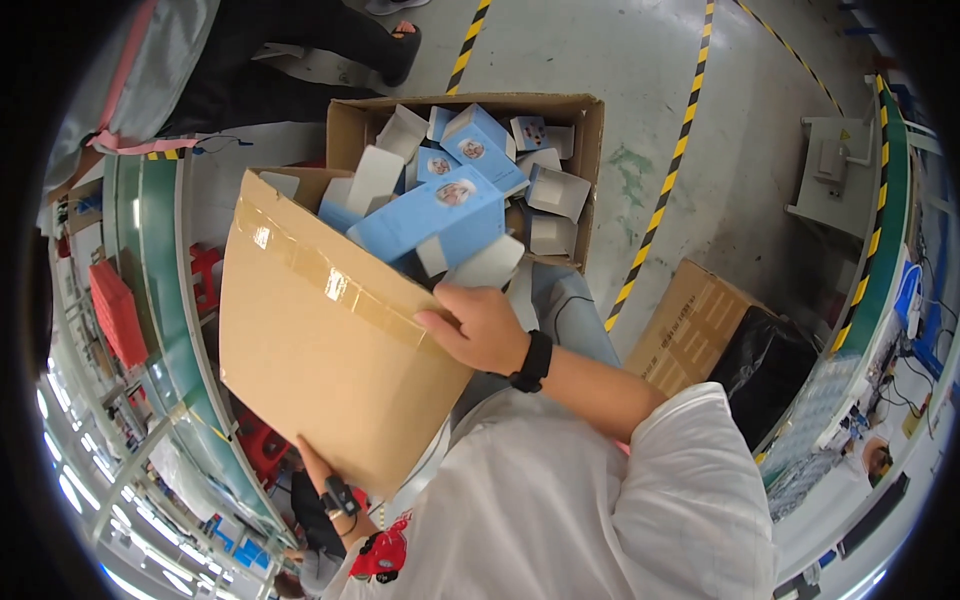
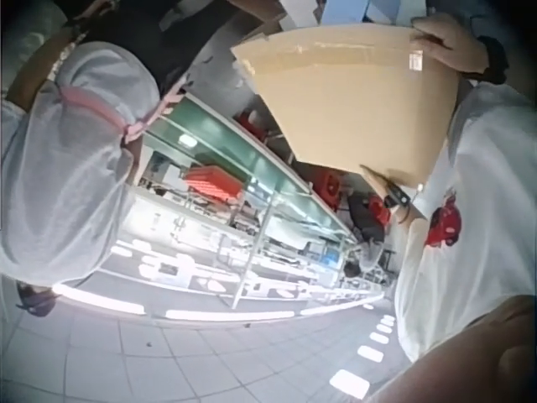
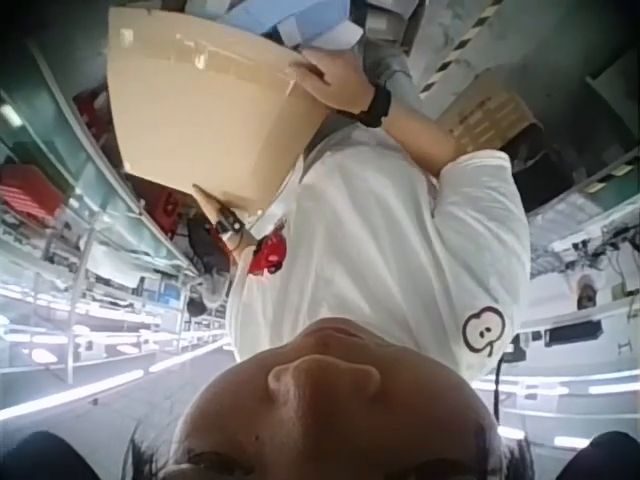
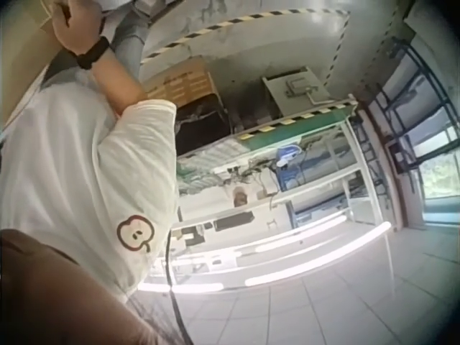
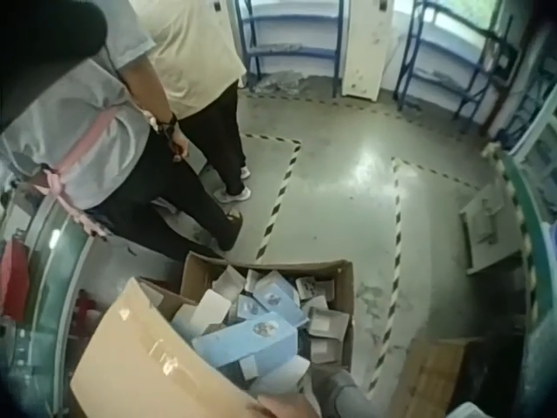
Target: The person picks up blue boxes from the floor and places them onto a green workbench, then transfers more blue boxes from one cardboard container into another.
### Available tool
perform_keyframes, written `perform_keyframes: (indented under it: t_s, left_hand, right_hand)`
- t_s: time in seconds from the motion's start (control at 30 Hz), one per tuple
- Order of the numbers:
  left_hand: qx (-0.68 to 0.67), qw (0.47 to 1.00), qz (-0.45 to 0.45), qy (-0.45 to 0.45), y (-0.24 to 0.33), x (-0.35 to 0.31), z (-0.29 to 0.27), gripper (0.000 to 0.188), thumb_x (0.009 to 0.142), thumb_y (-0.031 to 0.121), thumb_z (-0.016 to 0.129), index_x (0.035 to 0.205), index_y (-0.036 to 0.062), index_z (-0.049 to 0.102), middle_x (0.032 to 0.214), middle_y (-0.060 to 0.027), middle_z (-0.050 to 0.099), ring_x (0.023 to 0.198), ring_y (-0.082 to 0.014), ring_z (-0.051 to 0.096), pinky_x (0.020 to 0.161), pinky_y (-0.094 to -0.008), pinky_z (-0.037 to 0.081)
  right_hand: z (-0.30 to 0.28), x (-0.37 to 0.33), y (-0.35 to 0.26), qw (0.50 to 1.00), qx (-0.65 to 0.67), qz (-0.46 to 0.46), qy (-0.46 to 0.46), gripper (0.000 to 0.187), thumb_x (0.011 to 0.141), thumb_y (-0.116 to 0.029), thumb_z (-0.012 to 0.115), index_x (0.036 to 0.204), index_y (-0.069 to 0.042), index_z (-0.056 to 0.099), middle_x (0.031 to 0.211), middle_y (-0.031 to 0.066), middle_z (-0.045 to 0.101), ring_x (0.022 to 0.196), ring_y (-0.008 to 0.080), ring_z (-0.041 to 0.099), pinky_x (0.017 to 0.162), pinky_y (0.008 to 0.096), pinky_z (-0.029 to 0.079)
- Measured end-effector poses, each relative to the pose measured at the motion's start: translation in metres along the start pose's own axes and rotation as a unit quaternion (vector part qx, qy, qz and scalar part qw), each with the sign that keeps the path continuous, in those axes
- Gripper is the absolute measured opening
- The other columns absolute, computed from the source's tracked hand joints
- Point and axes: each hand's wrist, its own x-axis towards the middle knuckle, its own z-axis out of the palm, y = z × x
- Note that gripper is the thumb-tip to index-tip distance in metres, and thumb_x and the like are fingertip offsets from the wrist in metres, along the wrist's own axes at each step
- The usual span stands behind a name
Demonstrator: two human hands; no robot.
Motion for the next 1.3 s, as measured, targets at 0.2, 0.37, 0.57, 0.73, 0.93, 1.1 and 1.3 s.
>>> perform_keyframes:
  t_s: [0.2,0.37,0.57,0.73,0.93,1.1,1.3]
  left_hand:
    - [-0.055,0.997,0.038,0.030,0.054,-0.077,0.053,0.059,0.096,0.046,0.038,0.139,0.0076,0.027,0.132,-0.0143,0.045,0.111,-0.0284,0.054,0.090,-0.0389,0.049]
    - [0.070,0.986,0.133,0.079,0.090,-0.092,0.096,0.059,0.096,0.044,0.039,0.142,0.0111,0.022,0.136,-0.0141,0.041,0.116,-0.0285,0.050,0.093,-0.0400,0.048]
    - [0.076,0.981,0.160,0.074,0.114,-0.108,0.162,0.057,0.093,0.039,0.046,0.137,0.0049,0.033,0.128,-0.0123,0.049,0.114,-0.0258,0.051,0.093,-0.0381,0.046]
    - [0.016,0.986,0.133,0.102,0.128,-0.132,0.195,0.056,0.090,0.030,0.050,0.138,0.0075,0.032,0.130,-0.0111,0.047,0.114,-0.0250,0.050,0.093,-0.0382,0.045]
    - [0.091,0.972,0.182,0.117,0.157,-0.184,0.258,0.058,0.088,0.027,0.053,0.140,0.0101,0.031,0.131,-0.0103,0.046,0.116,-0.0243,0.048,0.094,-0.0375,0.043]
    - [0.103,0.968,0.191,0.123,0.158,-0.184,0.247,0.058,0.087,0.027,0.054,0.139,0.0104,0.033,0.130,-0.0103,0.046,0.115,-0.0239,0.048,0.095,-0.0361,0.042]
    - [0.093,0.965,0.178,0.169,0.158,-0.195,0.258,0.056,0.087,0.027,0.054,0.137,0.0102,0.035,0.129,-0.0109,0.047,0.115,-0.0242,0.049,0.094,-0.0357,0.042]
  right_hand:
    - [-0.015,-0.002,0.000,0.999,0.008,-0.021,0.033,0.029,0.082,-0.018,0.063,0.067,-0.002,0.044,0.055,0.0164,0.045,0.047,0.0324,0.047,0.043,0.0341,0.035]
    - [-0.029,0.014,0.027,0.996,0.010,0.063,0.068,0.029,0.082,-0.020,0.064,0.070,-0.001,0.046,0.060,0.0184,0.050,0.052,0.0340,0.052,0.046,0.0348,0.039]
    - [-0.041,0.015,0.077,0.988,-0.012,0.070,0.140,0.032,0.083,-0.028,0.062,0.073,-0.001,0.049,0.063,0.0196,0.053,0.057,0.0372,0.053,0.050,0.0384,0.041]
    - [-0.062,0.049,0.105,0.986,-0.005,0.097,0.132,0.035,0.084,-0.033,0.060,0.074,-0.001,0.051,0.064,0.0200,0.054,0.059,0.0383,0.053,0.052,0.0399,0.042]
    - [-0.062,0.028,0.119,0.980,0.057,0.140,0.129,0.037,0.083,-0.035,0.060,0.073,-0.001,0.050,0.064,0.0201,0.054,0.060,0.0374,0.054,0.053,0.0396,0.042]
    - [-0.076,0.030,0.106,0.978,0.054,0.139,0.143,0.038,0.083,-0.036,0.061,0.072,-0.001,0.050,0.062,0.0191,0.054,0.059,0.0360,0.055,0.053,0.0395,0.042]
    - [-0.088,0.037,0.093,0.981,0.023,0.110,0.156,0.037,0.081,-0.035,0.062,0.071,-0.002,0.050,0.060,0.0180,0.055,0.058,0.0359,0.055,0.052,0.0403,0.043]
